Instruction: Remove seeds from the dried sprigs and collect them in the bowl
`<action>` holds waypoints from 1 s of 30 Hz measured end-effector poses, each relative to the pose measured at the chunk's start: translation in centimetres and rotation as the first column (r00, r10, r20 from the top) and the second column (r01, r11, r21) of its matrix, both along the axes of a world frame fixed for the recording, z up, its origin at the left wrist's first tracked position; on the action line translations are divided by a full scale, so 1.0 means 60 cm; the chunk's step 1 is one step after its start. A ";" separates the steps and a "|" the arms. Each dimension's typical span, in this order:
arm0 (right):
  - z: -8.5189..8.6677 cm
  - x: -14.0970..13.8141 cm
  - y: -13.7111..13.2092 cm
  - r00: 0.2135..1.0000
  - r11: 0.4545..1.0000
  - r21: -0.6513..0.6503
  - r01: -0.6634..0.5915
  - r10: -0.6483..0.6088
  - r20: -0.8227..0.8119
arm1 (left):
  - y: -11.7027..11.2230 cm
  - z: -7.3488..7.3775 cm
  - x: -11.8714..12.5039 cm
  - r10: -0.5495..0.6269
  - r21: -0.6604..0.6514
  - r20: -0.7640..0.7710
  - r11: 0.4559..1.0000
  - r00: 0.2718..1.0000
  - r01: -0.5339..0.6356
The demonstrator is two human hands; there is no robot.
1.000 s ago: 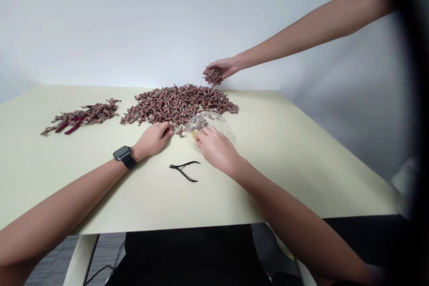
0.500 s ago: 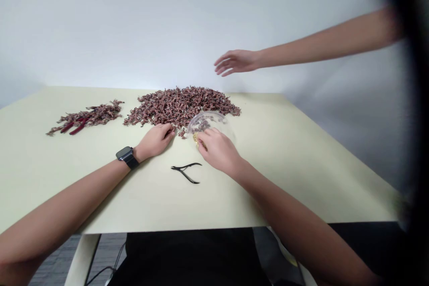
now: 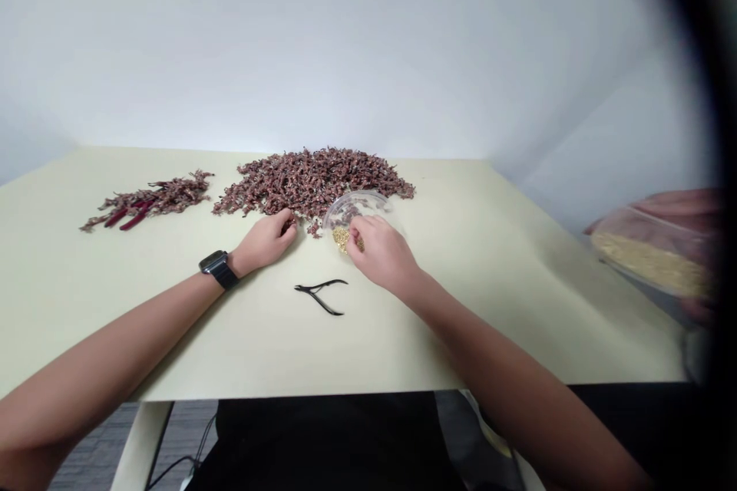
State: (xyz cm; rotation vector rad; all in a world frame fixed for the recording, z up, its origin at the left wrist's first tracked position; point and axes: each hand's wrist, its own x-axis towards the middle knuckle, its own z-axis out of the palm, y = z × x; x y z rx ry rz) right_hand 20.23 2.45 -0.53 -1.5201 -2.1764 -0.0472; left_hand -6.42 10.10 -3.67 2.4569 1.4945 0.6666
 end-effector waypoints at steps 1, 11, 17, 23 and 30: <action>0.001 -0.001 -0.001 1.000 1.000 -0.001 0.006 -0.006 -0.009 | -0.001 0.001 0.001 -0.001 0.003 0.005 1.000 1.000 0.001; 0.004 -0.006 -0.013 0.999 0.999 -0.037 -0.002 0.000 -0.047 | -0.007 0.006 0.000 -0.026 0.016 0.054 1.000 0.998 0.025; -0.002 -0.004 -0.010 0.992 0.995 -0.085 -0.045 0.034 -0.123 | -0.004 0.005 -0.002 -0.083 0.011 0.034 0.997 0.996 0.083; -0.009 0.001 -0.004 0.983 0.992 -0.097 -0.085 0.068 -0.173 | -0.007 0.009 -0.002 -0.086 0.041 0.066 0.996 0.994 0.084; -0.001 0.001 -0.007 0.965 0.993 -0.073 -0.096 0.075 -0.252 | -0.004 0.006 0.000 -0.099 0.018 0.071 0.995 0.993 0.098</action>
